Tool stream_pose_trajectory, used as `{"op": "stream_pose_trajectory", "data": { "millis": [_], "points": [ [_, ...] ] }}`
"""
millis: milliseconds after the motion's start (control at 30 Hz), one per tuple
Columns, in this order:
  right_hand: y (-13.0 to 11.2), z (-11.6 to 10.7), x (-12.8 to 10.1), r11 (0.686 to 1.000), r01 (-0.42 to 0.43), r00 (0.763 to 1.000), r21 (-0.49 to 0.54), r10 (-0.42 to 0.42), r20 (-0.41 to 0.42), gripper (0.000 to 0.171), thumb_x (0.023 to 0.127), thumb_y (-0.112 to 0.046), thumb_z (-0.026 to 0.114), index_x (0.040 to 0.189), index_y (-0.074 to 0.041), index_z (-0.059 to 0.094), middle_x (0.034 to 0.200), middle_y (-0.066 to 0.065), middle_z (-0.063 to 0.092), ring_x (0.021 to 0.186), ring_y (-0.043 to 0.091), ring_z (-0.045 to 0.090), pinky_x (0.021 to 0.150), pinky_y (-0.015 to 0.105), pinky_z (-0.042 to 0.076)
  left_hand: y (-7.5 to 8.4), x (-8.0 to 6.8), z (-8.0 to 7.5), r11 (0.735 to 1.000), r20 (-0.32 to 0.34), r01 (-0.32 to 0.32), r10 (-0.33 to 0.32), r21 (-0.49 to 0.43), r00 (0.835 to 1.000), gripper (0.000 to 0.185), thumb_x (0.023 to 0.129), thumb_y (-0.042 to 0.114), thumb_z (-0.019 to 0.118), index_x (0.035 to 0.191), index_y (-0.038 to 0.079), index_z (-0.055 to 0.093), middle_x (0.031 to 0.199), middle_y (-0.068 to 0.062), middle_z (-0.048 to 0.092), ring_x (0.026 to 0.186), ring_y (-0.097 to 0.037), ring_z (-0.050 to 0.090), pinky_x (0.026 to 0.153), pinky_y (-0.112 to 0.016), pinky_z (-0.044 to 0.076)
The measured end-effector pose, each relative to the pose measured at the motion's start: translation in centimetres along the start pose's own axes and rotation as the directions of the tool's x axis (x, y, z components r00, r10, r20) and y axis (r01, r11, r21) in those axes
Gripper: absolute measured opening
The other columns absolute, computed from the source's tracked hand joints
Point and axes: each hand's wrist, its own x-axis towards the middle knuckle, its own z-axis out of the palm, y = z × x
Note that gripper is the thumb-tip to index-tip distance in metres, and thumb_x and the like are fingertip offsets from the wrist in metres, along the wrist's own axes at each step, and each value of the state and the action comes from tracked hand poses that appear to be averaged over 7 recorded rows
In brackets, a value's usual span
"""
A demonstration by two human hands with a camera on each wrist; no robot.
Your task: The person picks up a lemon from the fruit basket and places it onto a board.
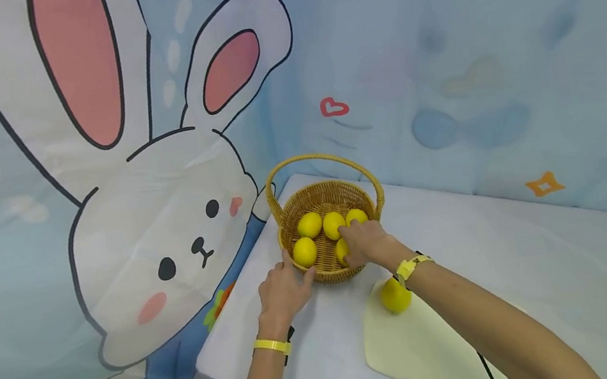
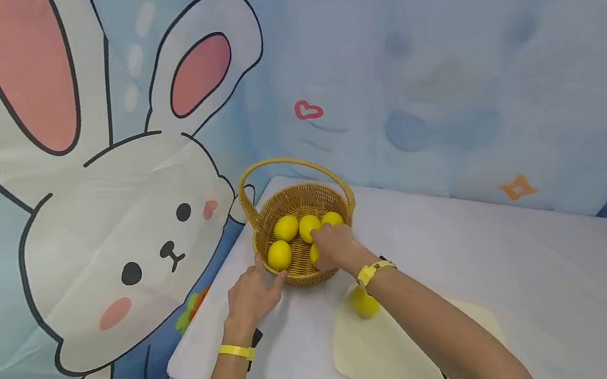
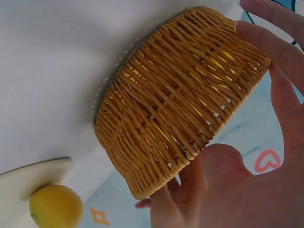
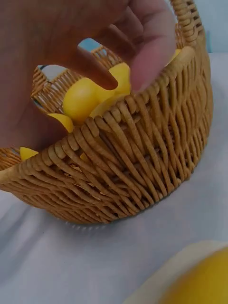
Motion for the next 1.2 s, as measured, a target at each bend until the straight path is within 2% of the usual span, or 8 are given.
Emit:
{"op": "stream_pose_trajectory", "data": {
  "millis": [200, 333, 533, 667, 800, 900, 1000, 1200],
  "points": [
    [1.4, 1.3, 0.1, 0.999, -0.037, 0.994, 0.003, 0.036, 0.107, 0.045, 0.079, -0.037, 0.065, 0.113, -0.010, 0.055, 0.075, 0.006, 0.054, 0.064, 0.020, 0.049, 0.054, 0.033, 0.040, 1.6, 0.1, 1.0, 0.998, 0.003, -0.053, 0.053, 0.025, 0.999, 0.081, 0.088, 0.059, 0.047, 0.144, 0.002, 0.031, 0.107, -0.015, 0.065, 0.074, -0.027, 0.062, 0.059, -0.041, 0.051],
    [2.2, 1.5, 0.1, 0.999, -0.050, 0.993, 0.015, 0.048, 0.110, 0.043, 0.076, -0.034, 0.069, 0.110, -0.012, 0.055, 0.075, 0.005, 0.052, 0.065, 0.020, 0.048, 0.055, 0.033, 0.039, 2.2, 0.3, 1.3, 0.997, -0.024, -0.079, 0.080, 0.023, 0.997, 0.081, 0.088, 0.058, 0.048, 0.143, 0.002, 0.033, 0.102, -0.015, 0.066, 0.064, -0.023, 0.059, 0.052, -0.037, 0.048],
    [3.3, 1.3, -0.3, 0.998, -0.061, 0.993, 0.005, 0.060, 0.100, 0.031, 0.077, -0.027, 0.068, 0.102, -0.013, 0.056, 0.075, 0.004, 0.054, 0.065, 0.019, 0.048, 0.055, 0.032, 0.039, 3.2, 1.0, 1.7, 0.991, -0.044, -0.135, 0.136, 0.022, 0.990, 0.082, 0.088, 0.060, 0.047, 0.142, 0.000, 0.034, 0.094, -0.013, 0.066, 0.063, -0.023, 0.058, 0.050, -0.035, 0.046],
    [4.0, 1.6, -0.9, 0.999, -0.048, 0.999, -0.004, 0.048, 0.012, 0.026, 0.074, -0.027, 0.071, 0.090, -0.014, 0.057, 0.071, 0.003, 0.054, 0.061, 0.018, 0.047, 0.052, 0.031, 0.040, 3.8, 1.3, 1.8, 0.989, -0.022, -0.151, 0.151, 0.012, 0.988, 0.082, 0.088, 0.060, 0.046, 0.143, 0.001, 0.032, 0.095, -0.014, 0.066, 0.065, -0.024, 0.059, 0.050, -0.036, 0.046],
    [4.2, 0.5, -2.0, 1.000, -0.024, 0.989, 0.008, 0.025, -0.145, 0.043, 0.069, -0.039, 0.073, 0.103, -0.014, 0.064, 0.073, 0.002, 0.058, 0.059, 0.016, 0.048, 0.047, 0.030, 0.040, 3.3, 1.4, 1.3, 0.990, 0.003, -0.142, 0.142, 0.000, 0.990, 0.084, 0.088, 0.061, 0.044, 0.145, 0.002, 0.028, 0.103, -0.015, 0.066, 0.074, -0.027, 0.063, 0.056, -0.038, 0.050],
    [4.2, -1.6, -4.2, 0.996, -0.028, 0.974, 0.082, 0.046, -0.221, 0.063, 0.069, -0.050, 0.071, 0.122, -0.017, 0.060, 0.075, 0.002, 0.061, 0.059, 0.016, 0.050, 0.045, 0.029, 0.038, 2.6, 1.5, 0.4, 0.992, 0.005, -0.124, 0.124, -0.009, 0.992, 0.084, 0.088, 0.062, 0.043, 0.146, 0.002, 0.027, 0.107, -0.016, 0.065, 0.080, -0.029, 0.064, 0.061, -0.041, 0.051],
    [4.7, -2.8, -7.8, 0.984, -0.049, 0.960, 0.171, 0.093, -0.265, 0.070, 0.069, -0.055, 0.070, 0.128, -0.020, 0.056, 0.083, 0.002, 0.065, 0.064, 0.016, 0.052, 0.046, 0.028, 0.037, 2.0, 1.4, -0.5, 0.994, -0.002, -0.106, 0.106, -0.013, 0.994, 0.084, 0.088, 0.061, 0.044, 0.145, 0.002, 0.027, 0.105, -0.016, 0.065, 0.078, -0.030, 0.064, 0.060, -0.042, 0.051],
    [6.6, 0.0, -14.8, 0.964, -0.110, 0.935, 0.242, 0.183, -0.303, 0.068, 0.066, -0.055, 0.073, 0.123, -0.019, 0.059, 0.089, -0.002, 0.065, 0.068, 0.014, 0.051, 0.051, 0.026, 0.036, 0.6, 1.2, -1.8, 0.996, -0.005, -0.092, 0.092, -0.016, 0.996, 0.084, 0.088, 0.056, 0.049, 0.144, -0.001, 0.028, 0.095, -0.017, 0.066, 0.065, -0.026, 0.060, 0.051, -0.038, 0.047]
  ]
}}
